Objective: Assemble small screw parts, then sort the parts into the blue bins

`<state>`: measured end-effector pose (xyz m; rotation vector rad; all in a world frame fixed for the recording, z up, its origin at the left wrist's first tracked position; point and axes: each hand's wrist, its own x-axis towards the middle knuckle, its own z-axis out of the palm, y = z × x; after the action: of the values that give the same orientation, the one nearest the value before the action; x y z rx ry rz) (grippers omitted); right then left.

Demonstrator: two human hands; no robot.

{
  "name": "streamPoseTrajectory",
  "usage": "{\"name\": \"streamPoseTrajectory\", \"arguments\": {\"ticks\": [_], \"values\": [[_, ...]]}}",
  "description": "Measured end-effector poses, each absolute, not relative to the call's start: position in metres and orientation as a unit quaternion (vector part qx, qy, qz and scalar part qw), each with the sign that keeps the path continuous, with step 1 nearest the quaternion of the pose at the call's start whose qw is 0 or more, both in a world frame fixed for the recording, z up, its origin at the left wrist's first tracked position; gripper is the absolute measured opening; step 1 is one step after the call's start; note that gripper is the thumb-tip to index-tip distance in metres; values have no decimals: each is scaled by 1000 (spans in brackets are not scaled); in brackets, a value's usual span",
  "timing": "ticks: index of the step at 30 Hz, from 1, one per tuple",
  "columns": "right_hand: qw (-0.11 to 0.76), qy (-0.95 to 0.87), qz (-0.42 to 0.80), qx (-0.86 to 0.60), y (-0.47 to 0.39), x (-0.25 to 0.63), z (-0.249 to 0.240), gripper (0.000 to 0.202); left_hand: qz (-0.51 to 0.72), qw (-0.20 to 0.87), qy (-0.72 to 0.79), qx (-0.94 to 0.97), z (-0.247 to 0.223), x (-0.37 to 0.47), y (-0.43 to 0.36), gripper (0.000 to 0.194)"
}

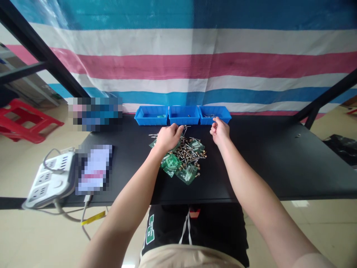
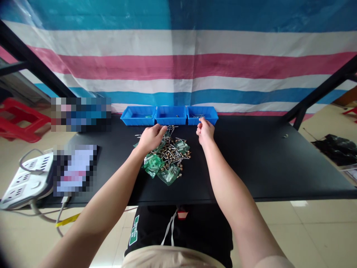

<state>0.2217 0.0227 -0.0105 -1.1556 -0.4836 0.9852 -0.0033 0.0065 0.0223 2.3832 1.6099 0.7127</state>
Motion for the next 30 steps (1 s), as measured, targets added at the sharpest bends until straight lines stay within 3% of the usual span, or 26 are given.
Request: {"name": "streamPoseTrajectory", "arguments": {"ticks": [5,8,13,18,21,30], "values": [[676,-293,403,-542,25,222,-19,25,234,92,527,812,21,-4,7,30],[641,-414,301,-572,21,217,-24,21,236,85,513,821,19,-5,9,24],[483,-655,130,-566,7,199,-26,22,234,76,507,826,15,-5,10,20],[340,-768,70,-539,-2,184,-27,44,227,76,508,827,15,-5,9,20],[279,-786,68,-548,-3,181,-28,44,222,78,511,827,16,-4,9,20],[291,-801,110,-511,-2,181,-28,13,207,83,509,831,16,-4,8,21]]}}
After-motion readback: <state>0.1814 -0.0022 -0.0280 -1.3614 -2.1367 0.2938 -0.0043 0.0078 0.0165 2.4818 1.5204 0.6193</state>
